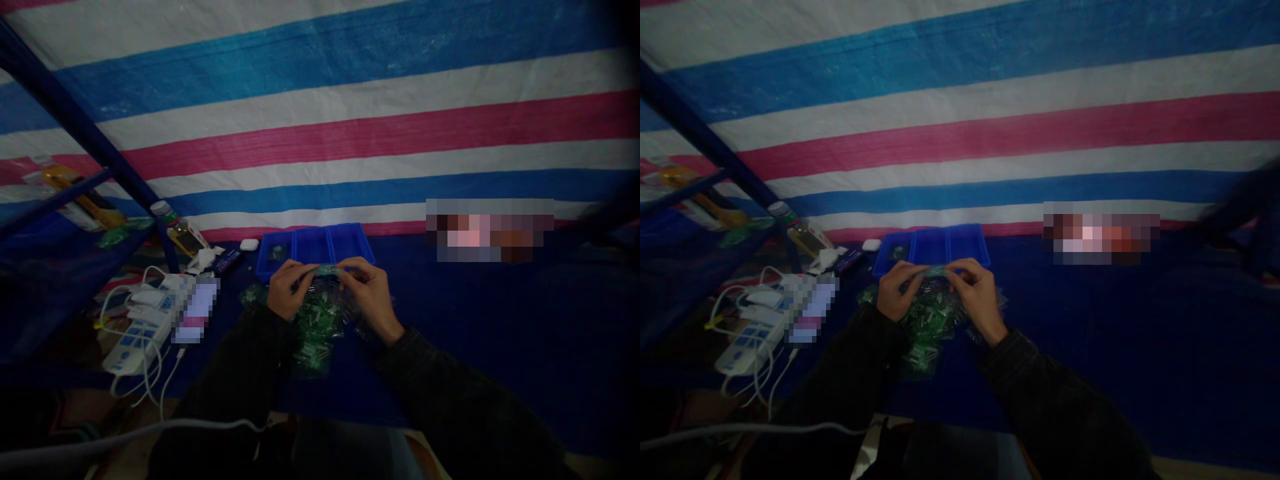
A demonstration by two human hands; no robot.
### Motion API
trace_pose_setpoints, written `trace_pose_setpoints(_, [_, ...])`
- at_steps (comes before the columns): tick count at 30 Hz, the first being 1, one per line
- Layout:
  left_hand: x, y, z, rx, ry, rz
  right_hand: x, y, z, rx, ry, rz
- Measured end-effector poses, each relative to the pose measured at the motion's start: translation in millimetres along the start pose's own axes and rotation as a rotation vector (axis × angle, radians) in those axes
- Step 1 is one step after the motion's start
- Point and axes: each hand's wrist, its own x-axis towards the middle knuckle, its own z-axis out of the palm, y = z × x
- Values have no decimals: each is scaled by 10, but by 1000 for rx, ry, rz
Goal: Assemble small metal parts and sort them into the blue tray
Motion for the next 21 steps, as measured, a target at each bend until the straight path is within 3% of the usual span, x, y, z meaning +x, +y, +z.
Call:
trace_pose_setpoints(7, [-10, 16, 11, 71, 40, -35, -13, -9, 29, 43, -78, 78])
trace_pose_setpoints(12, [-27, -3, 31, 1, 113, -103, -23, -16, 50, 151, -78, 87])
trace_pose_setpoints(21, [1, -28, 3, 53, 54, 20, -16, -14, 23, 92, -5, 69])
